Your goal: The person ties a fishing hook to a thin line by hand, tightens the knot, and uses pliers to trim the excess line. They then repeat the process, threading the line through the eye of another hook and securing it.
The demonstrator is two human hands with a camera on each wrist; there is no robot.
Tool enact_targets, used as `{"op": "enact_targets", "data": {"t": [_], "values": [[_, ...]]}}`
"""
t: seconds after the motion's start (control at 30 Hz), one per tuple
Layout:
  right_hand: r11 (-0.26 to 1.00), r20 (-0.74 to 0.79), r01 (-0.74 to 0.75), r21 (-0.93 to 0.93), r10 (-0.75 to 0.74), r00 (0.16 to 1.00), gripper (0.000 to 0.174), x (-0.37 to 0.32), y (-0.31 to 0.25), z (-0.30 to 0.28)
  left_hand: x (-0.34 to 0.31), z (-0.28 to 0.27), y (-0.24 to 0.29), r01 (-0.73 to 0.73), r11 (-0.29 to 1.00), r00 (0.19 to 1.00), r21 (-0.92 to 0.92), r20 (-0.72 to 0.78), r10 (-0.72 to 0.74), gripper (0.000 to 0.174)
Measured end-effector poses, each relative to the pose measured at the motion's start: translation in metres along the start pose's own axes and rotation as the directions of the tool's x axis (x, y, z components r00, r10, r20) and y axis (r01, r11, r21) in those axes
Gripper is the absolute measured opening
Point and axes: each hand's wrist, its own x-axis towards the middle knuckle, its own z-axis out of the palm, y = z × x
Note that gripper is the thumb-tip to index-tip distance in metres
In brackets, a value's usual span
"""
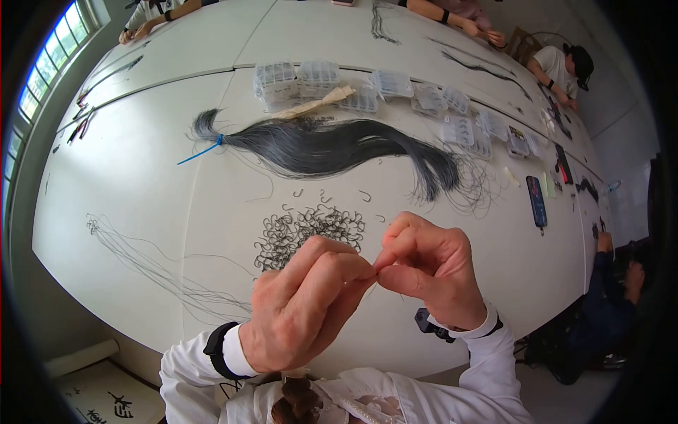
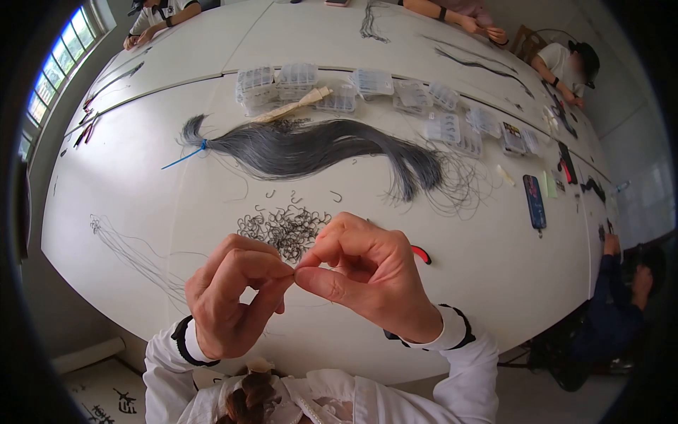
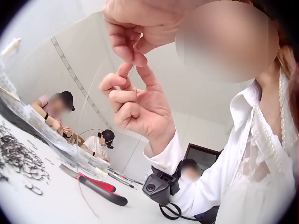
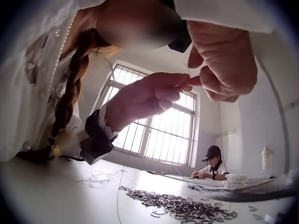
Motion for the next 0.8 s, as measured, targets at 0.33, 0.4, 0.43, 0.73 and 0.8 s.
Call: {"op": "enact_targets", "data": {"t": [0.33, 0.4, 0.43, 0.73, 0.8], "values": [[0.967, -0.14, 0.022, -0.253, -0.059, 0.988, 0.006, -0.0041, -0.0044, 0.0042, 0.0012, 0.0006, 0.0031, 0.091, 0.987, 0.995, -0.129, 0.063, -0.083, 0.011], [0.967, -0.15, 0.031, -0.255, -0.071, 0.986, 0.007, -0.0036, -0.0032, 0.005, 0.0012, 0.0002, 0.0039, 0.12, 0.98, 0.991, -0.159, 0.069, -0.11, 0.011], [0.966, -0.16, 0.039, -0.256, -0.082, 0.984, 0.008, -0.0035, -0.0028, 0.0052, 0.0005, 0.0, 0.0041, 0.143, 0.976, 0.989, -0.165, 0.074, -0.132, 0.011], [0.957, -0.114, 0.063, -0.282, -0.099, 0.989, 0.006, -0.0041, -0.0046, 0.0051, -0.0025, -0.0021, 0.0025, 0.251, 0.933, 0.968, -0.257, 0.052, -0.246, 0.013], [0.973, -0.099, 0.074, -0.217, -0.097, 0.99, 0.005, -0.0043, -0.0012, 0.0053, -0.003, -0.0033, 0.0034, 0.294, 0.911, 0.955, -0.291, 0.041, -0.295, 0.015]]}}
